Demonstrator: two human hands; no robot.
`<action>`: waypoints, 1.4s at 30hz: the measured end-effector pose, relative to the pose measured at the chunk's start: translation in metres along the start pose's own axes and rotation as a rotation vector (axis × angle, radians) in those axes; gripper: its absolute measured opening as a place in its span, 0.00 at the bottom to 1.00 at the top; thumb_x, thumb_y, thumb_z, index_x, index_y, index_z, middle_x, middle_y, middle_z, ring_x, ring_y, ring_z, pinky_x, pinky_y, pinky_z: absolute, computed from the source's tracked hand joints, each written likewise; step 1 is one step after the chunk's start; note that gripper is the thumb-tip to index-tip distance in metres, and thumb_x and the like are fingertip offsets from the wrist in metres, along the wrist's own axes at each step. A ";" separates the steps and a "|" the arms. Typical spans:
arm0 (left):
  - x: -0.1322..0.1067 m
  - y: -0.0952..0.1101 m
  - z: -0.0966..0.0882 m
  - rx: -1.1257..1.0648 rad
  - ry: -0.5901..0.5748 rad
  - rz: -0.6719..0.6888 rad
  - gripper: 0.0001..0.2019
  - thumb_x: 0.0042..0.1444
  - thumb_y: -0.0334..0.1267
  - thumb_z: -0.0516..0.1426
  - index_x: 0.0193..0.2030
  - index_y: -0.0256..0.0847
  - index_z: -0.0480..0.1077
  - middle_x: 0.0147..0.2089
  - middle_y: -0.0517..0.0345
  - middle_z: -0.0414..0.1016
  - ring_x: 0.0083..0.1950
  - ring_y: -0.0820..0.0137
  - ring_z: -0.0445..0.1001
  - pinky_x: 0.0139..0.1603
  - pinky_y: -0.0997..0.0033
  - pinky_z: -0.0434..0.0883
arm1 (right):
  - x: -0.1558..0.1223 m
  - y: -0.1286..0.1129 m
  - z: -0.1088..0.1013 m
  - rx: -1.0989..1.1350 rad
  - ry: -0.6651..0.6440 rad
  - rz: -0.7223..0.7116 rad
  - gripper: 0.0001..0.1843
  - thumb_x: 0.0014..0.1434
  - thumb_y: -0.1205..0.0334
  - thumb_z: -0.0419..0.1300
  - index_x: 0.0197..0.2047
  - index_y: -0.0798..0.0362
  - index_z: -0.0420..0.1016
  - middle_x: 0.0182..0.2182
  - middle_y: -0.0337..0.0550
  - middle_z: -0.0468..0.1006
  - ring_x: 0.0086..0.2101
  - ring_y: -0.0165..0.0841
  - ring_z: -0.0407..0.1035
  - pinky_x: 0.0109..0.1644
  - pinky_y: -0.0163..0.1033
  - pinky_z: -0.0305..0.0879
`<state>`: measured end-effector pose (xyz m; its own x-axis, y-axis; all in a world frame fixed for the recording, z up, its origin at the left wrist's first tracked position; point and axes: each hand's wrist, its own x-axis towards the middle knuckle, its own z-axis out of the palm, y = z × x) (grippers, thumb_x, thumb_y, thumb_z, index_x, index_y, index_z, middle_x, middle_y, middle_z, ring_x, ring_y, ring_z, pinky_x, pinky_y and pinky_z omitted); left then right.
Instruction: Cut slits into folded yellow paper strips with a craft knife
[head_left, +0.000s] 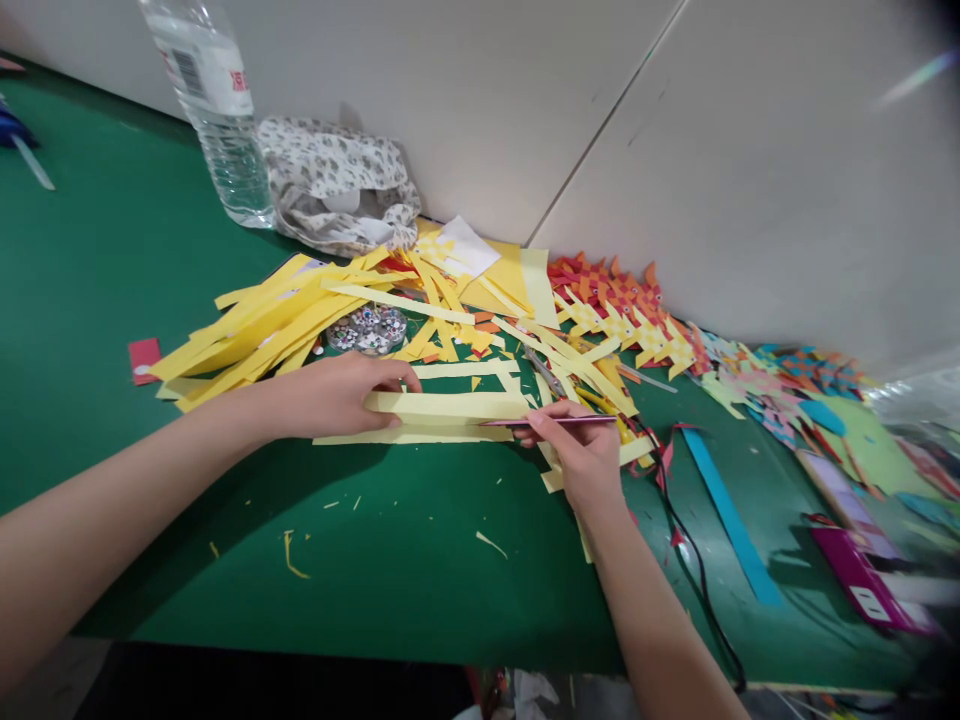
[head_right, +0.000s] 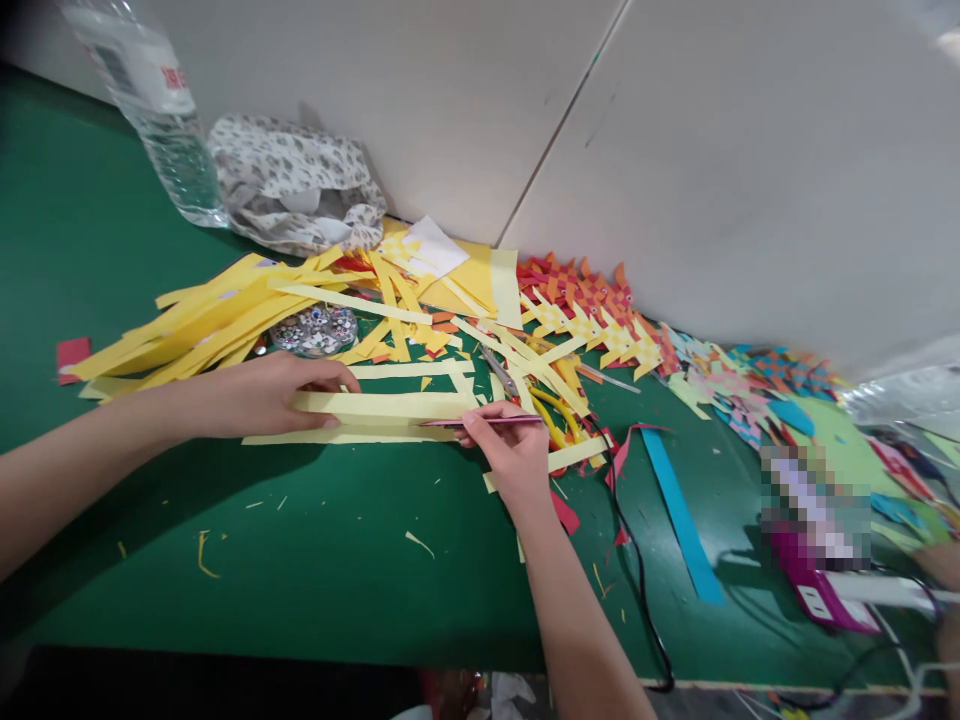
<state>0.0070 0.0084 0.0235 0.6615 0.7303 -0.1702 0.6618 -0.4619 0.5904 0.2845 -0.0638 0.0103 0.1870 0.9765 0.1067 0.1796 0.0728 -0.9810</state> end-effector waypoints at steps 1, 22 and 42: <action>0.000 0.000 0.000 0.001 0.001 -0.002 0.16 0.54 0.45 0.56 0.50 0.49 0.69 0.45 0.61 0.79 0.43 0.63 0.75 0.40 0.70 0.64 | 0.000 -0.001 0.000 0.003 0.019 -0.002 0.07 0.49 0.59 0.70 0.25 0.52 0.79 0.20 0.39 0.79 0.21 0.31 0.74 0.28 0.35 0.73; 0.009 0.014 0.016 -0.659 0.474 -0.130 0.21 0.51 0.47 0.61 0.48 0.41 0.65 0.45 0.55 0.73 0.42 0.65 0.73 0.39 0.66 0.69 | 0.002 -0.015 0.017 0.237 0.255 -0.059 0.17 0.53 0.51 0.68 0.35 0.49 0.65 0.34 0.44 0.84 0.30 0.36 0.79 0.35 0.41 0.75; 0.006 0.034 0.028 -1.159 0.218 -0.194 0.25 0.47 0.40 0.66 0.51 0.41 0.65 0.46 0.53 0.79 0.46 0.62 0.78 0.46 0.62 0.74 | -0.005 -0.017 0.066 0.138 -0.251 0.029 0.24 0.47 0.62 0.72 0.25 0.49 0.55 0.20 0.28 0.61 0.22 0.25 0.56 0.26 0.33 0.56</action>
<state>0.0431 -0.0172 0.0212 0.4383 0.8593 -0.2636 -0.0426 0.3128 0.9489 0.2170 -0.0564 0.0160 -0.0580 0.9970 0.0514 0.0412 0.0538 -0.9977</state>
